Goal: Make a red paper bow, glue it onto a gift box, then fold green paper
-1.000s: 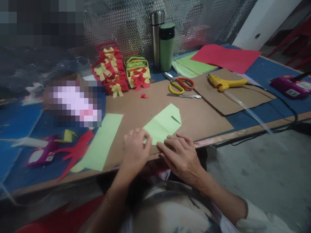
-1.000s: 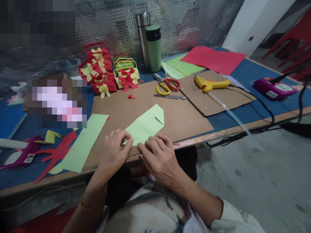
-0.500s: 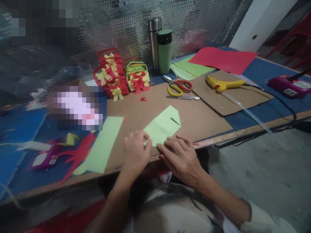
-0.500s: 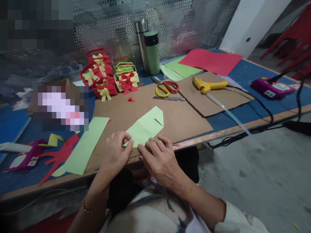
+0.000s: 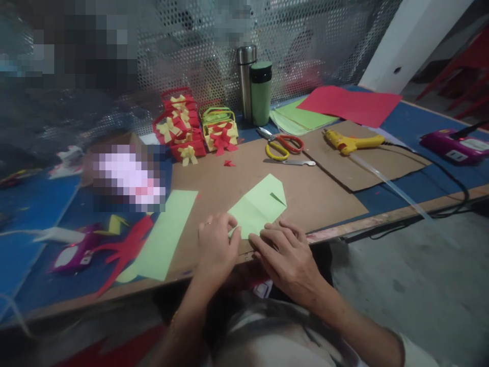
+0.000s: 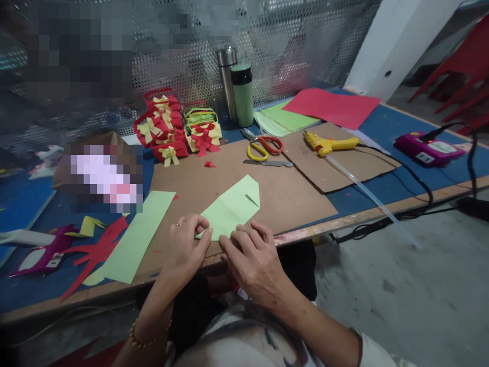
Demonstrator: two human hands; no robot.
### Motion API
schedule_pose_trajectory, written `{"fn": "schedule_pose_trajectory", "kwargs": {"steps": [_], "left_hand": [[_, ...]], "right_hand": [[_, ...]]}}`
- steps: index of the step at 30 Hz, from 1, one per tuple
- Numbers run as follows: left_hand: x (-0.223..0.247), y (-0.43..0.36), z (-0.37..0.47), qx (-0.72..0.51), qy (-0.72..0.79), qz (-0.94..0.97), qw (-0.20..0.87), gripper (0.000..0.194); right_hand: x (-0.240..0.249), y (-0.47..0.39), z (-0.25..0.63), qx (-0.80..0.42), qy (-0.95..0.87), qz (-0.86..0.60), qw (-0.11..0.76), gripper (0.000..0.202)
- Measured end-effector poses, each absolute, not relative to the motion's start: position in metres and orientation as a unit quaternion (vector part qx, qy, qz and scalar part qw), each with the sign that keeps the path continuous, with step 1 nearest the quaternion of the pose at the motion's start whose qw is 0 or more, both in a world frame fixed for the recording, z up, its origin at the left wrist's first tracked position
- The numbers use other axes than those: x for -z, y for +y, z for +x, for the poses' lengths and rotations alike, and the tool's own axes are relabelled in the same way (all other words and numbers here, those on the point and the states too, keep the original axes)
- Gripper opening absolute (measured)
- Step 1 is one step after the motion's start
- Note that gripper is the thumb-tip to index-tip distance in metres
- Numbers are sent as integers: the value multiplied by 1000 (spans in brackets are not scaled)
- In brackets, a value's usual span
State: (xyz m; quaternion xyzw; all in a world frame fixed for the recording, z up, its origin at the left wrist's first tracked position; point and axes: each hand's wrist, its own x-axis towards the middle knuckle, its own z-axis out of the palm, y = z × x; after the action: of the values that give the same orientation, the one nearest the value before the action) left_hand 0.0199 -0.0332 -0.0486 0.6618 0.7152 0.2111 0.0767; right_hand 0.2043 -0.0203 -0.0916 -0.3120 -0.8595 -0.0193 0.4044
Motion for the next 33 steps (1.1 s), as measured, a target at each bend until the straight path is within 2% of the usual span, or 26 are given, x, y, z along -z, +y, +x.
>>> {"fn": "schedule_pose_trajectory", "kwargs": {"steps": [11, 17, 22, 33], "left_hand": [[48, -37, 23, -202, 723, 656, 83, 9], [51, -42, 27, -202, 737, 636, 108, 8], [48, -44, 29, -205, 746, 621, 126, 7], [44, -43, 30, -186, 746, 625, 138, 5]], "right_hand": [[95, -19, 205, 23, -859, -280, 429, 22], [117, -5, 209, 90, -865, -211, 447, 28], [115, -4, 205, 84, -848, -208, 481, 26], [110, -4, 207, 97, -854, -199, 471, 25]]}}
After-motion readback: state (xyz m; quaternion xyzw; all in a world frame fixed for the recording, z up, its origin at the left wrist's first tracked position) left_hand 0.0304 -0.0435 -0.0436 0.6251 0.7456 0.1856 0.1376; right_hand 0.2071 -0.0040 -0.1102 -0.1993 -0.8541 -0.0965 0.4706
